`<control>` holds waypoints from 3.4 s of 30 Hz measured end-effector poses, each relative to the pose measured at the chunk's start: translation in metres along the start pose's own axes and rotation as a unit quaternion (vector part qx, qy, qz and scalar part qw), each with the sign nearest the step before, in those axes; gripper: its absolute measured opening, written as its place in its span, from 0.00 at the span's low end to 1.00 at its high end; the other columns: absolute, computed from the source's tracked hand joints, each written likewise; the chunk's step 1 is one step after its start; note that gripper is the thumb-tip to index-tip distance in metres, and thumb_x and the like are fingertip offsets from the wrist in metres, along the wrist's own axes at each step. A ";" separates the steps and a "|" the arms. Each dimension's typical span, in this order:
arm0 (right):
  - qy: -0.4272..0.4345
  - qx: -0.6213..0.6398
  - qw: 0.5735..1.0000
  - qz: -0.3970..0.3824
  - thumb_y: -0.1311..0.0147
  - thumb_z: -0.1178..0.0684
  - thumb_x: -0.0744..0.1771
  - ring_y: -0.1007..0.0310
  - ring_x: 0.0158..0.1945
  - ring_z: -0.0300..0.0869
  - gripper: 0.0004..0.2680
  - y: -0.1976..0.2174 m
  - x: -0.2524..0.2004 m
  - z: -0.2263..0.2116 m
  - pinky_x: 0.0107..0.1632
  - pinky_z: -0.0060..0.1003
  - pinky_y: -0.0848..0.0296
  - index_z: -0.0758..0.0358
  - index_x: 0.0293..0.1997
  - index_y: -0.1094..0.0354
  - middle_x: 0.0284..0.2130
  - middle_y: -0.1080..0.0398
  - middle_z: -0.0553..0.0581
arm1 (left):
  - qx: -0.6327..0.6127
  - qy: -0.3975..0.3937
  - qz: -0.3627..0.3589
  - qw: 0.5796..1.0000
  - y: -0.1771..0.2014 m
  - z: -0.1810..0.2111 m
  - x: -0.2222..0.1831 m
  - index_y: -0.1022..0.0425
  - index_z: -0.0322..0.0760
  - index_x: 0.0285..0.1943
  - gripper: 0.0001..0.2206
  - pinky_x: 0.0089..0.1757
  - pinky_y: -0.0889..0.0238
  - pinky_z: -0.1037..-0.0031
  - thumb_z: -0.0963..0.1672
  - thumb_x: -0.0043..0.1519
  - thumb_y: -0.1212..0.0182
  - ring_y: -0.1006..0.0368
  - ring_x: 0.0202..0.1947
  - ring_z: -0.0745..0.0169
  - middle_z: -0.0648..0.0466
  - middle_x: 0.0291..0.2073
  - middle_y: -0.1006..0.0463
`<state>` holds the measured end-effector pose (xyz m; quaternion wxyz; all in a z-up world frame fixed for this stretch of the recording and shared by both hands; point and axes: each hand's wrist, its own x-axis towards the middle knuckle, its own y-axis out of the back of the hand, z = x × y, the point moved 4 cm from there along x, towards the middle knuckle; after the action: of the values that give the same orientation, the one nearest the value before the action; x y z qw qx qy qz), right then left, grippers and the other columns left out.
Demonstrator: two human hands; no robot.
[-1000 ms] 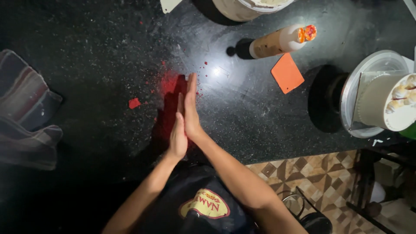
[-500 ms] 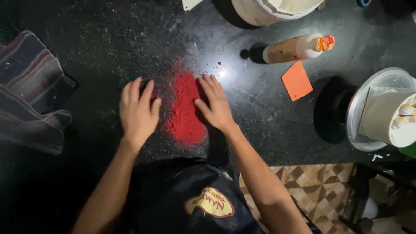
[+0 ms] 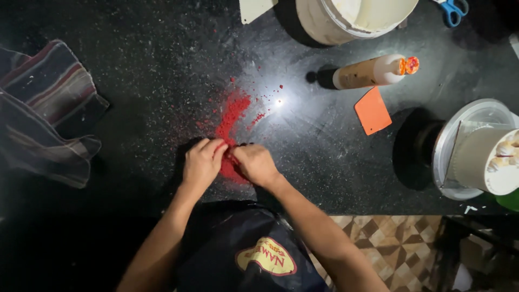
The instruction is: Rolling red fondant into small balls to decorate a cake.
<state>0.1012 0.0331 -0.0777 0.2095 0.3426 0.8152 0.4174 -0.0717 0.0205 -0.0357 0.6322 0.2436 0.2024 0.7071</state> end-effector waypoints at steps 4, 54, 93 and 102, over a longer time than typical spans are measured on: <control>-0.123 0.053 0.990 0.039 0.35 0.53 0.64 0.30 0.36 0.53 0.05 0.034 0.007 -0.005 0.41 0.46 0.31 0.58 0.34 0.29 0.28 0.29 0.58 | -0.007 0.048 -0.044 0.998 0.009 0.005 0.015 0.24 0.32 0.36 0.10 0.32 0.32 0.56 0.44 0.65 0.35 0.25 0.31 0.37 0.42 0.29 0.23; -0.239 0.177 0.952 0.077 0.48 0.60 0.69 0.18 0.42 0.46 0.10 0.085 -0.029 -0.011 0.44 0.37 0.24 0.62 0.56 0.28 0.40 0.23 0.66 | 0.169 -0.171 -0.108 0.965 0.004 -0.018 -0.031 0.34 0.39 0.71 0.28 0.59 0.44 0.51 0.51 0.61 0.40 0.39 0.65 0.45 0.47 0.66 0.33; -0.238 0.176 0.953 0.070 0.44 0.60 0.66 0.23 0.29 0.43 0.09 0.059 -0.028 -0.011 0.35 0.37 0.27 0.64 0.51 0.25 0.33 0.23 0.63 | -0.099 0.069 -0.043 0.992 0.017 0.008 -0.018 0.18 0.30 0.43 0.07 0.36 0.27 0.65 0.41 0.60 0.32 0.18 0.34 0.45 0.41 0.34 0.17; -0.303 0.125 0.943 0.059 0.30 0.46 0.63 0.32 0.19 0.42 0.12 0.060 -0.022 -0.012 0.27 0.37 0.32 0.67 0.29 0.25 0.17 0.28 0.58 | -0.090 0.087 -0.074 0.989 0.019 0.017 -0.011 0.18 0.30 0.43 0.09 0.36 0.27 0.63 0.43 0.59 0.34 0.18 0.33 0.45 0.40 0.35 0.17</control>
<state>0.1319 0.0353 -0.0198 0.3772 0.5238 0.7372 0.1997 -0.0754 0.0066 -0.0117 0.6825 0.1077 0.2093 0.6920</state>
